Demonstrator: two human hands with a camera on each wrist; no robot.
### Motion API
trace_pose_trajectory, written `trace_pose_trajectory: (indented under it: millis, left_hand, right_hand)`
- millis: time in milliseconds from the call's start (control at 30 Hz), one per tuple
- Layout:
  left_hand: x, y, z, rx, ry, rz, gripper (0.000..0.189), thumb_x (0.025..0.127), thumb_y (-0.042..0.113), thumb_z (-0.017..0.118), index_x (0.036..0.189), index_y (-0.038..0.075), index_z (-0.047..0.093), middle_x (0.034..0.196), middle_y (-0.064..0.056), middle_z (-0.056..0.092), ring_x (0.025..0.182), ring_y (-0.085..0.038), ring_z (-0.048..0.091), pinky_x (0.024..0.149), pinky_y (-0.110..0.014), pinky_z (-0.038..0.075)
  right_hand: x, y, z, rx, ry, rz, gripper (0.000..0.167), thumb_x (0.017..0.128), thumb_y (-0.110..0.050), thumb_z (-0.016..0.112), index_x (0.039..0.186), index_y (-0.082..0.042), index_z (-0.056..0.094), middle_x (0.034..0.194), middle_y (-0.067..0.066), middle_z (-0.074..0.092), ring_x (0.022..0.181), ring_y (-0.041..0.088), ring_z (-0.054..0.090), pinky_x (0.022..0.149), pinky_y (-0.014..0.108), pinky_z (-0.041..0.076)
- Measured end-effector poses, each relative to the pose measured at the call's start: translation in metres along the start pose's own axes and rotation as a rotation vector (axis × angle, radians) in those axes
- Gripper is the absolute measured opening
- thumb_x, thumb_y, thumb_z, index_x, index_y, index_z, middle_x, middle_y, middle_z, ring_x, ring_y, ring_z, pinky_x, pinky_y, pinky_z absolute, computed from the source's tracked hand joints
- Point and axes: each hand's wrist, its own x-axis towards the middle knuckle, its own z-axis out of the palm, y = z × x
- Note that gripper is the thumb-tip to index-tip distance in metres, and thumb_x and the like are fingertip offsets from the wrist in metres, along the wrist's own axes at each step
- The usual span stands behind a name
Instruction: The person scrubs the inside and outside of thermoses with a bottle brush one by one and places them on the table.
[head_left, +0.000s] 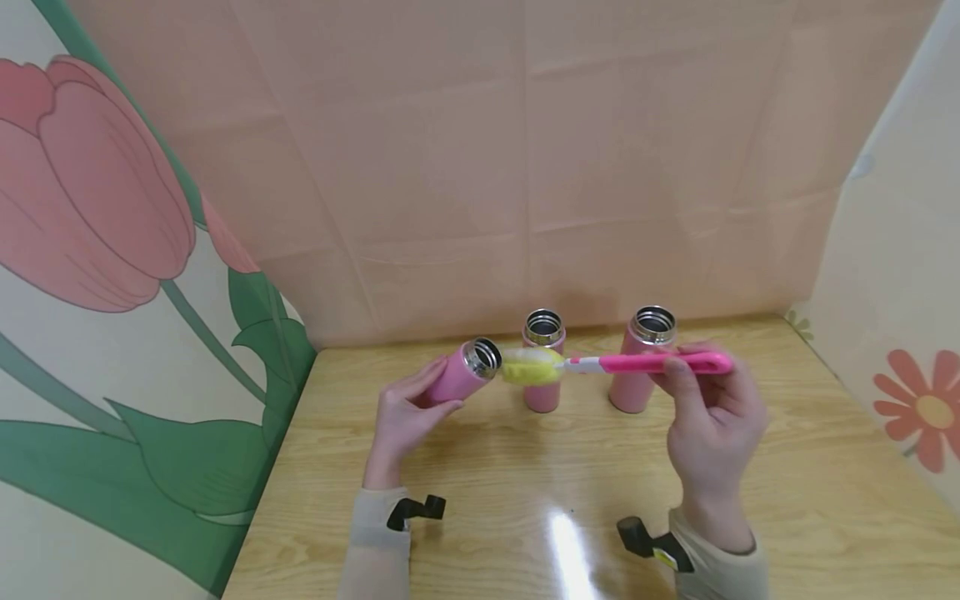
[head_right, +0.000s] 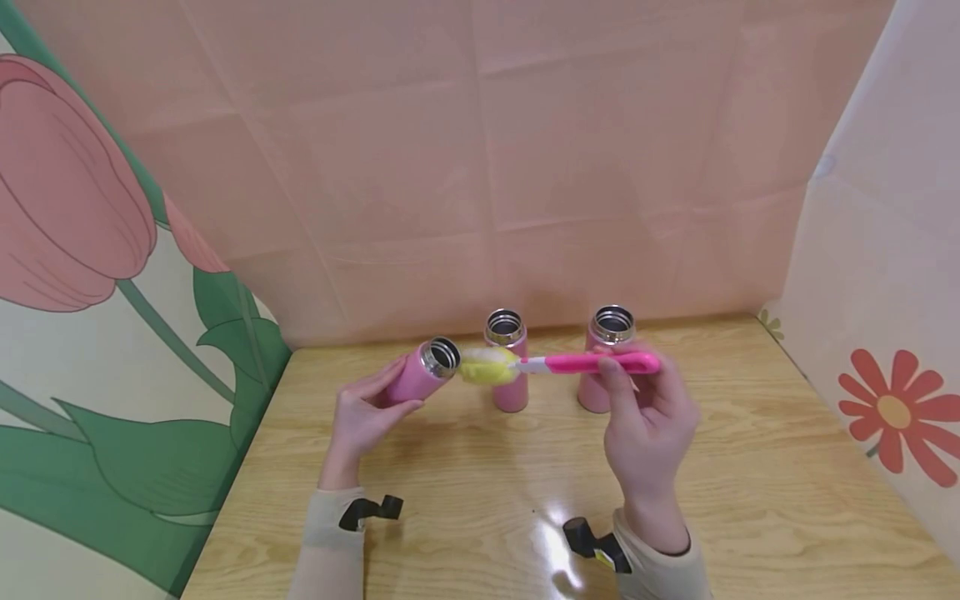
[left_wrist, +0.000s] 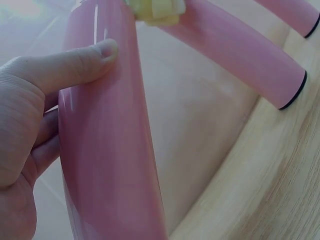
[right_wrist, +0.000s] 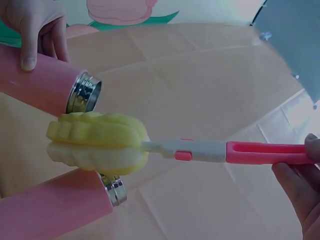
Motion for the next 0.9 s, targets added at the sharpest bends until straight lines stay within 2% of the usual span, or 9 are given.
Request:
trace_pose_trajectory:
  millis: [267,467,567,733,900]
  left_hand:
    - [0.0002,-0.0029,0.0006,0.034,-0.006,0.035,0.064,0.070,0.002,0.101,0.129,0.002,0.076,0.132,-0.013,0.072,0.121,-0.036,0.071,0.106,-0.046,0.055]
    - [-0.0012,-0.0054,0.0000,0.050,-0.021,0.032,0.064,0.072,0.003,0.100,0.131,0.005,0.075,0.136,-0.010,0.070,0.123,-0.033,0.070,0.107,-0.045,0.054]
    - [-0.0015,-0.0059,0.0006,0.051,-0.015,0.036,0.064,0.071,0.002,0.100,0.130,0.003,0.075,0.134,-0.012,0.071,0.122,-0.035,0.070,0.107,-0.047,0.054]
    - [-0.0017,-0.0063,0.0015,0.050,-0.016,0.048,0.064,0.071,0.002,0.100,0.130,0.003,0.076,0.133,-0.013,0.071,0.121,-0.037,0.070,0.106,-0.050,0.054]
    - [-0.0015,-0.0046,0.0012,0.049,-0.032,0.033,0.065,0.072,0.002,0.100,0.132,0.005,0.075,0.136,-0.011,0.071,0.124,-0.035,0.069,0.107,-0.049,0.053]
  right_hand:
    - [0.0020,-0.0040,-0.0022,0.005,-0.008,0.007,0.016,0.094,0.026,0.061,0.109,0.031,0.057,0.097,0.021,0.073,0.086,0.024,0.077,0.079,0.031,0.064]
    - [0.0028,-0.0073,-0.0047,-0.031,-0.009,0.039,0.018,0.095,0.023,0.061,0.112,0.030,0.058,0.098,0.021,0.071,0.089,0.025,0.077,0.079,0.031,0.063]
    - [0.0030,-0.0087,-0.0055,-0.045,-0.008,0.053,0.019,0.096,0.022,0.062,0.113,0.030,0.058,0.098,0.021,0.071,0.088,0.024,0.076,0.078,0.030,0.063]
    - [0.0037,-0.0092,-0.0062,-0.011,0.019,0.070,0.019,0.096,0.022,0.062,0.112,0.031,0.056,0.096,0.023,0.071,0.087,0.025,0.078,0.076,0.032,0.063]
    - [0.0048,-0.0095,-0.0070,0.009,0.050,0.093,0.020,0.098,0.019,0.062,0.111,0.031,0.054,0.095,0.024,0.072,0.087,0.026,0.078,0.074,0.034,0.063]
